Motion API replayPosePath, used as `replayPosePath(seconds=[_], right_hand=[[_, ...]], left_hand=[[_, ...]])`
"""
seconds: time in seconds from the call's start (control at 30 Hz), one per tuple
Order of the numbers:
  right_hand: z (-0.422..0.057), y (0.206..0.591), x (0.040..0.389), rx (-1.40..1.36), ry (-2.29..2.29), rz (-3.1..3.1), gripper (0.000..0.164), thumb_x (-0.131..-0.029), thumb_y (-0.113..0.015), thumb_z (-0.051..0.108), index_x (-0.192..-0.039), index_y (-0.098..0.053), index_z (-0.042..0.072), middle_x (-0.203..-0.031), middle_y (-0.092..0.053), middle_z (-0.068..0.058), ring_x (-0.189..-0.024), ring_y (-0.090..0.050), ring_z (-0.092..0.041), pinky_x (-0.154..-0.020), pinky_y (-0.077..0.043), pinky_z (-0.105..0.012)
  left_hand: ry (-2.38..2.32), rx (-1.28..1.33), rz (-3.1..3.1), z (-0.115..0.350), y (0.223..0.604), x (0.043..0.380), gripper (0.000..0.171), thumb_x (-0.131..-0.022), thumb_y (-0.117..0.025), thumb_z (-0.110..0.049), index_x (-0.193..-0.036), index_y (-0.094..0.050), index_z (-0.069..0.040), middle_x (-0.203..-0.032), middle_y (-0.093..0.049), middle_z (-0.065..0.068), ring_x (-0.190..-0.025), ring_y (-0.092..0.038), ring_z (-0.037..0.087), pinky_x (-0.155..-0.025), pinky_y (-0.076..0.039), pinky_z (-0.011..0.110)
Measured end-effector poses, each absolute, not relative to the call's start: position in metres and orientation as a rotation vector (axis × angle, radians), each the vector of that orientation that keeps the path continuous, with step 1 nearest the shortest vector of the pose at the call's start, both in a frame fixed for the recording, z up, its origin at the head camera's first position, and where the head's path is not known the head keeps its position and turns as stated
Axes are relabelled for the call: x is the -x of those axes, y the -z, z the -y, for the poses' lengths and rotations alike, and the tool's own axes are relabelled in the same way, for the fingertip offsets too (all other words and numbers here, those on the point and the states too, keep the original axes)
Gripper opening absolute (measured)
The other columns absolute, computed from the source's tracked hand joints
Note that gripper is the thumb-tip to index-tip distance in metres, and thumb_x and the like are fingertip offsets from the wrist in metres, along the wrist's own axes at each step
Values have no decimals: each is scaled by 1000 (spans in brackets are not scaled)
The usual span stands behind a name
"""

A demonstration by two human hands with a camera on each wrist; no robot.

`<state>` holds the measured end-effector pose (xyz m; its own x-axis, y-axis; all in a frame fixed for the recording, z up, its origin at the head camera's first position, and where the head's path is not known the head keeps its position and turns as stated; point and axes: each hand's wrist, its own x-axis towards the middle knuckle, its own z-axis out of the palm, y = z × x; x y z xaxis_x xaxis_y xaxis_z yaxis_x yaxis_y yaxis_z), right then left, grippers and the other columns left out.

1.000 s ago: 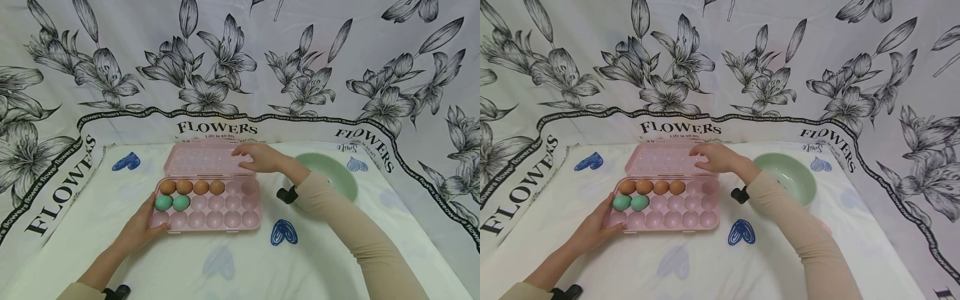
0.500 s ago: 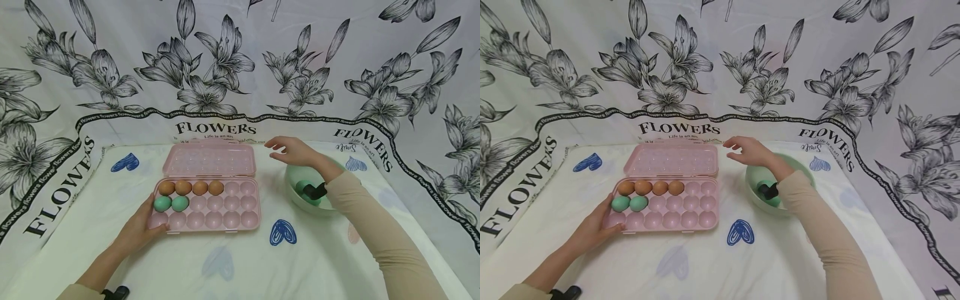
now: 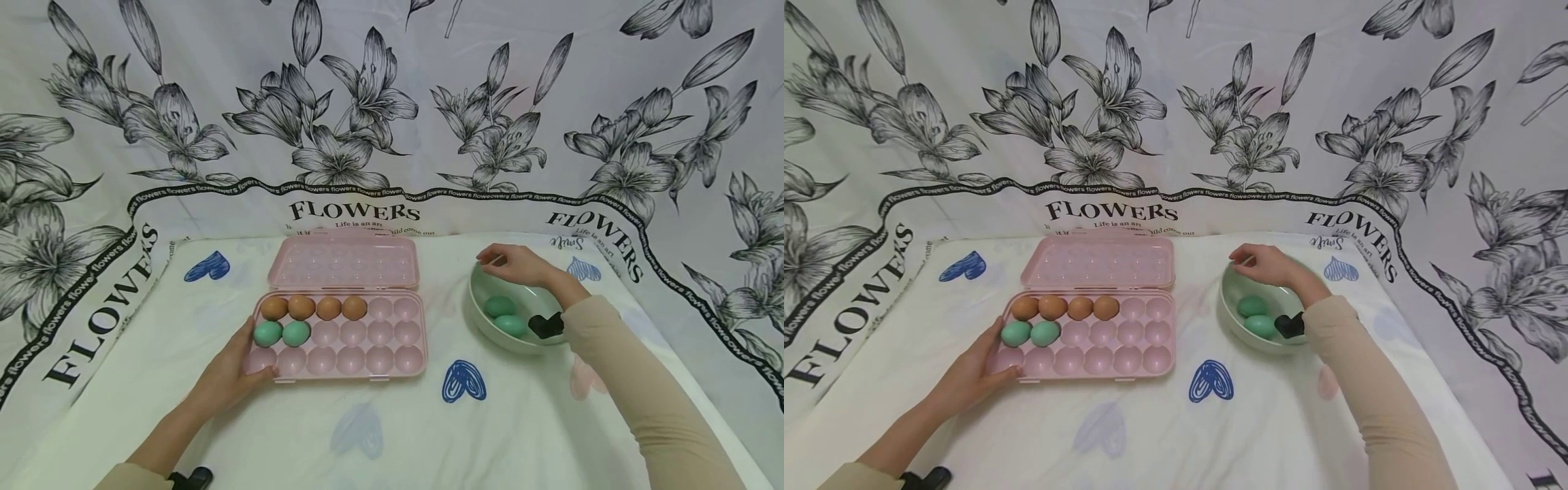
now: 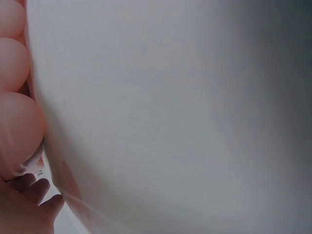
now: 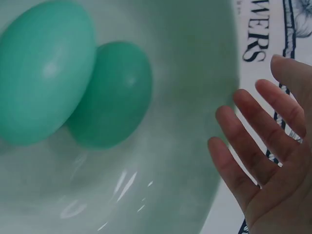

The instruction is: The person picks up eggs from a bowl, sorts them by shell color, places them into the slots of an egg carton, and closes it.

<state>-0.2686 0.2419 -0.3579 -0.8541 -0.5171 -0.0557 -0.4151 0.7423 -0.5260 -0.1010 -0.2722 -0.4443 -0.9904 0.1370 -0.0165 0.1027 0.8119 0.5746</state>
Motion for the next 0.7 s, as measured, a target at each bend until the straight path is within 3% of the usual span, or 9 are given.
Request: replayPosePath(seconds=[0.27,0.7], right_hand=[[-258,372,265,769,669,-2711,35,-90,-59,23,-117,-59,1,-109,-64,-13,-101,-60,-28,-88,-49,-43],[-265,382,262,766,613,-2461,36,-89,-60,23,-115,-58,-2,-105,-65,-13,-99,-61,-28,-83,-51,-35]], left_hand=[[-905,-194,-2949,272,445,101,111,-75,-67,-54,-148,0,-4,-149,-17,27,-132,-22,48,-101,-27,62],[-909,-190,-2950,272,446,101,111,-75,-66,-56,-148,0,-4,-149,-17,27,-133,-21,48,-102,-26,62]])
